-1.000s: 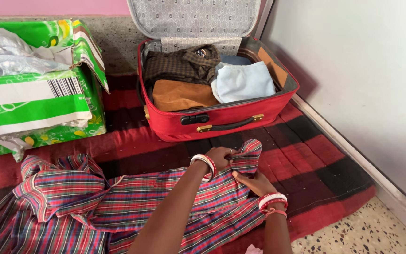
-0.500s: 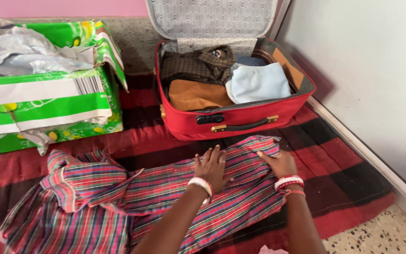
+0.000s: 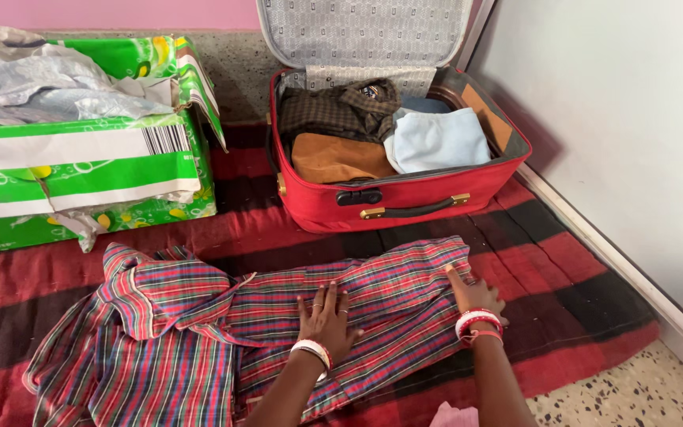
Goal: The person folds a striped shirt on a mat, then places it into an open red suitcase. The person then picks up a light-colored garment from a green box and begins to fold it.
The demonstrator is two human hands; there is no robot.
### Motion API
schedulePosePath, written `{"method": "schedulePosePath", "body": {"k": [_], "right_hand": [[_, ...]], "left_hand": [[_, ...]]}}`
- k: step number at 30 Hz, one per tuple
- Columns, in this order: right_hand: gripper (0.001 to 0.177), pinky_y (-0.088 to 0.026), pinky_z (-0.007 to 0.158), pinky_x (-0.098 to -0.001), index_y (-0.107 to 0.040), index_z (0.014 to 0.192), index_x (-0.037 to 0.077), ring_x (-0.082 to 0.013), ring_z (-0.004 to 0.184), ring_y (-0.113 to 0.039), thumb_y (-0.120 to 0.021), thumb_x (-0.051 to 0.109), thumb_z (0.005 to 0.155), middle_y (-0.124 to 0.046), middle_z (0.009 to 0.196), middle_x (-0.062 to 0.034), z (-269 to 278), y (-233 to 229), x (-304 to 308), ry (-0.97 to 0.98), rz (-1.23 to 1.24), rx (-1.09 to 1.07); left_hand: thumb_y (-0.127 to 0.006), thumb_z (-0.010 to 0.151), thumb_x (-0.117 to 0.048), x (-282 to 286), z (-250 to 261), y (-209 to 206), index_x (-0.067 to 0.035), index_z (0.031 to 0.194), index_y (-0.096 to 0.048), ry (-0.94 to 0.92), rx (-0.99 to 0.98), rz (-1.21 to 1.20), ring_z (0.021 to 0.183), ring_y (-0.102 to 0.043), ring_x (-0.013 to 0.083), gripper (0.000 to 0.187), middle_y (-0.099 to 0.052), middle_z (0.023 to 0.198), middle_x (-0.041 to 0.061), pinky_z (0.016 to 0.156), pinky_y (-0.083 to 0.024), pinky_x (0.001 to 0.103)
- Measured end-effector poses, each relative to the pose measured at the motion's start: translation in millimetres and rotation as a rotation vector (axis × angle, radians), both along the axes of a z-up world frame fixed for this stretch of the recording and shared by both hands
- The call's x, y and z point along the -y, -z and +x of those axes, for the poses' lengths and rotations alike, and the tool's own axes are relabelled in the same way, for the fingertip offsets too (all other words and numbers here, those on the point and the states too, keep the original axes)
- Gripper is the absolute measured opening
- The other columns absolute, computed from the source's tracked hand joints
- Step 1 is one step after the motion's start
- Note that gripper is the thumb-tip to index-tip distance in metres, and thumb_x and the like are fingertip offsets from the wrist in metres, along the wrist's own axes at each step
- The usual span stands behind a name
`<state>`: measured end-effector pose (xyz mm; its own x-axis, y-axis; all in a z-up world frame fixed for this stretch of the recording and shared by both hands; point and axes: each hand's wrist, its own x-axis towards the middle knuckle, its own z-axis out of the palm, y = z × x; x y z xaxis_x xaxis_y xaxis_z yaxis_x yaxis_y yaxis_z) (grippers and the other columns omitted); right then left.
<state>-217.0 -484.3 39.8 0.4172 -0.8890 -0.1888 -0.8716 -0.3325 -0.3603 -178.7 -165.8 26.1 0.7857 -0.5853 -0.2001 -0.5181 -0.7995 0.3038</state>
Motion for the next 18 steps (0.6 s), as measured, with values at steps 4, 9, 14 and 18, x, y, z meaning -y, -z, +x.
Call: {"method": "schedulePosePath", "body": {"k": [4, 9, 14, 18], "right_hand": [[0.11, -0.04, 0.108, -0.0612, -0.069, 0.129, -0.004, -0.0482, 0.143, -0.04, -0.056, 0.093, 0.078, -0.063, 0.133, -0.0321, -6.4, 4.9, 8.0, -0.174, 0.057, 0.081], [0.071, -0.059, 0.078, -0.0544, -0.078, 0.105, -0.007, -0.0394, 0.089, -0.075, -0.083, 0.055, 0.069, -0.078, 0.1, -0.025, 6.4, 38.4, 9.0, -0.143, 0.33, 0.461], [0.038, -0.053, 0.064, -0.0463, -0.08, 0.096, -0.005, -0.0366, 0.073, -0.074, -0.082, 0.031, 0.082, -0.078, 0.084, -0.0246, 38.3, 51.4, 11.1, -0.312, 0.181, 0.533], [0.034, -0.053, 0.064, -0.0464, -0.074, 0.1, -0.002, -0.0387, 0.077, -0.072, -0.08, 0.027, 0.084, -0.075, 0.086, -0.0218, 46.0, 26.0, 20.4, -0.444, -0.048, 0.84]], "left_hand": [[-0.052, 0.098, -0.058, 0.8, -7.0, -3.8, -0.01, 0.161, -0.02, -0.019, 0.005, 0.008, 0.157, -0.007, 0.0364, 0.085, -0.003, 0.171, 0.016, 0.121, -0.005, 0.071], [-0.053, 0.096, -0.063, -6.4, -11.5, -17.3, -0.009, 0.162, -0.018, -0.055, 0.012, 0.03, 0.157, -0.006, 0.0354, 0.092, -0.003, 0.17, 0.015, 0.12, -0.004, 0.073], [-0.051, 0.093, -0.071, -20.4, -13.6, -29.1, -0.009, 0.16, -0.022, -0.111, 0.002, 0.077, 0.159, -0.002, 0.0348, 0.096, -0.004, 0.17, 0.014, 0.119, -0.003, 0.076], [-0.049, 0.093, -0.072, -24.8, -12.2, -25.0, -0.006, 0.159, -0.023, -0.218, 0.137, 0.012, 0.155, -0.008, 0.0363, 0.097, -0.009, 0.168, 0.018, 0.117, -0.005, 0.076]]}}
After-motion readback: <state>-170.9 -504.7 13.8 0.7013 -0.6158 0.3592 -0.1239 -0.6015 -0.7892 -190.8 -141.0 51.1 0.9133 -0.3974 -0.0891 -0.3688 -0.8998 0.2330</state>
